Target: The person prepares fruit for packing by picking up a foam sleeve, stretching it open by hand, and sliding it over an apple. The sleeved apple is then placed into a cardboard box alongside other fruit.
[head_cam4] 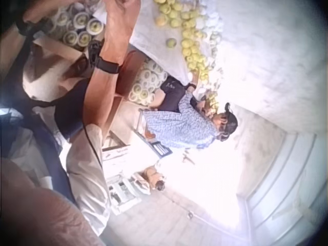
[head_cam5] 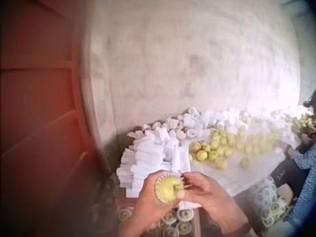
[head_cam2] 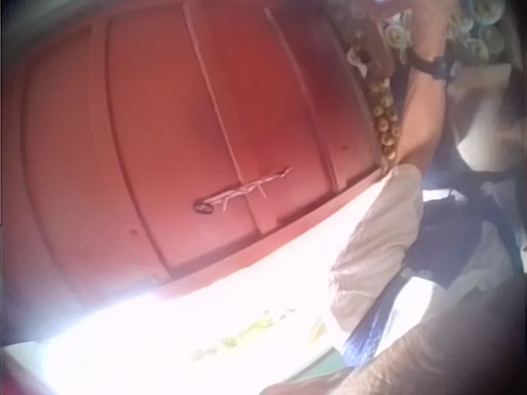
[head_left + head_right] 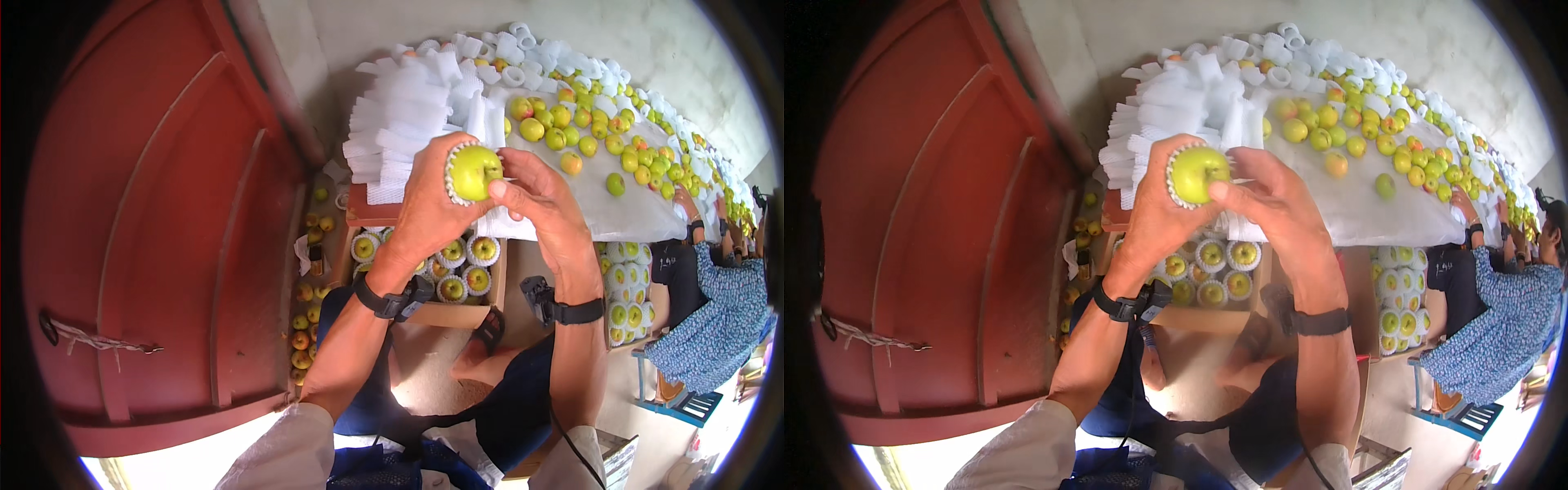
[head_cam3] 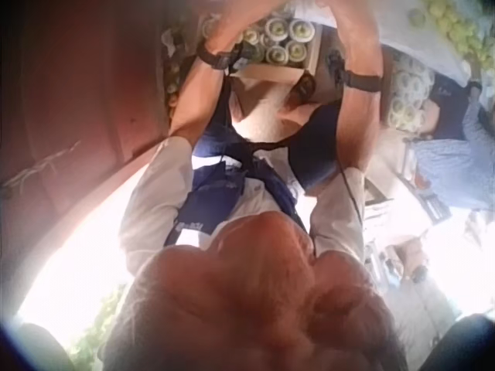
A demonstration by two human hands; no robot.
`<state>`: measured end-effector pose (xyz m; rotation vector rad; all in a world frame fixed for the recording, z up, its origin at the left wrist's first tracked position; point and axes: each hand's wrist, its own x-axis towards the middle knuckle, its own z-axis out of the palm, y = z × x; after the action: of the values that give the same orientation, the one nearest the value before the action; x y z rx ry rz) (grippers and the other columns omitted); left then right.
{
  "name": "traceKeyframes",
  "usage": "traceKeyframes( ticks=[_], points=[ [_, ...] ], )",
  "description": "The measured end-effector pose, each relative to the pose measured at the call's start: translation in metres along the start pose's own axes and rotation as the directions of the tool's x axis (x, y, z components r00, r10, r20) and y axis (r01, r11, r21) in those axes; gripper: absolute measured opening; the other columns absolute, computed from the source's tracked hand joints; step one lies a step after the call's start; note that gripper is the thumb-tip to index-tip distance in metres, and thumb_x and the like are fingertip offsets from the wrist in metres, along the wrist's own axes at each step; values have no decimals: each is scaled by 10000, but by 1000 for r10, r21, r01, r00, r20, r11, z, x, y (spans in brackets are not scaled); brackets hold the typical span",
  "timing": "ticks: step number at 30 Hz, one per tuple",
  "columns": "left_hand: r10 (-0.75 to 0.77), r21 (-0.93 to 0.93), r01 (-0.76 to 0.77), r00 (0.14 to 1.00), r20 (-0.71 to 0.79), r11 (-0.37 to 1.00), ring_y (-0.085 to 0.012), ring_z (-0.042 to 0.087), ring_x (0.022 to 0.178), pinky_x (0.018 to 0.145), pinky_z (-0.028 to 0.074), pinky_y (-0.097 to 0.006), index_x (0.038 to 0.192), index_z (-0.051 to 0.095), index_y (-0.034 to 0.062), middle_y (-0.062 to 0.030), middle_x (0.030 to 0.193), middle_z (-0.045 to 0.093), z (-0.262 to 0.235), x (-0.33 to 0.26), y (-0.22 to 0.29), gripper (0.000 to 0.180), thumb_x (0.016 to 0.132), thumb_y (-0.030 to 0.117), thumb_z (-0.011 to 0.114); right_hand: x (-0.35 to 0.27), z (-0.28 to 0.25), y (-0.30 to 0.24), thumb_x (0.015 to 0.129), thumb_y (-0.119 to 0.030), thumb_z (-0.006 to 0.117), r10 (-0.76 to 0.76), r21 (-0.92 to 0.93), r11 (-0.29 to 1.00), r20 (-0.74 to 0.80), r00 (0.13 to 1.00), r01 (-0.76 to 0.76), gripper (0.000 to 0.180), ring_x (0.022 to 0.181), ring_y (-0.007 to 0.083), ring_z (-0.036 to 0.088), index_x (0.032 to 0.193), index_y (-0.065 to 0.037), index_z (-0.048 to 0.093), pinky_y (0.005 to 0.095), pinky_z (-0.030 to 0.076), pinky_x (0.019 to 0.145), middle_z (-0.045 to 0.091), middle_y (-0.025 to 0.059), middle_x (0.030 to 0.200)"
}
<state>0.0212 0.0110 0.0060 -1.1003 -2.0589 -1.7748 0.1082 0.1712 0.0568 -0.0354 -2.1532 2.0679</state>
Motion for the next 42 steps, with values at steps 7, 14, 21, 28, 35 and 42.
traceKeyframes(
  ticks=[7,14,21,28,35,42],
  points=[
    [41,-28,-42,999,-28,999,-179,601,1118,981,513,-343,1365,461,82,-71,1229,603,0,-2,-4,743,768,125,901,0,3,-2,874,-244,793,-9,108,994,68,998,1,597,1164,200,598,1333,56,557,344,451,1010,648,131,1240],
    [-70,-173,62,997,-45,983,-278,593,1173,992,498,-386,1352,513,72,-129,1277,584,3,1,1,756,716,130,918,3,8,8,888,-129,773,-59,201,978,4,998,58,470,992,114,571,1291,-2,568,264,439,784,649,61,1136],
    [-59,-30,57,997,-41,998,-349,578,1205,1025,471,-421,1379,516,53,-166,1309,578,4,3,-5,780,708,122,907,4,11,14,811,-147,826,-37,232,971,-64,997,51,582,846,119,552,1303,20,564,269,413,713,650,68,1070],
    [82,209,-75,996,-27,975,-406,562,1179,994,461,-461,1420,494,58,-218,1297,561,5,4,-8,792,733,134,880,17,-1,32,861,-50,760,6,345,939,34,999,-17,562,898,93,543,1372,9,535,256,418,715,654,60,1118],
    [-167,562,148,986,-17,814,-407,633,1003,825,516,-465,1470,459,55,-251,1199,599,-3,-3,6,796,783,176,843,22,15,44,821,-84,789,-66,237,968,-92,994,87,575,846,118,575,1342,25,572,288,469,756,649,52,1016],
    [-253,203,237,966,55,950,-245,696,1008,818,560,-356,1496,447,111,-188,1230,645,-2,-3,-15,713,853,50,748,29,12,59,804,-42,789,-121,142,980,-113,986,136,583,938,165,628,1346,-18,574,312,503,859,636,84,1087]
  ],
)
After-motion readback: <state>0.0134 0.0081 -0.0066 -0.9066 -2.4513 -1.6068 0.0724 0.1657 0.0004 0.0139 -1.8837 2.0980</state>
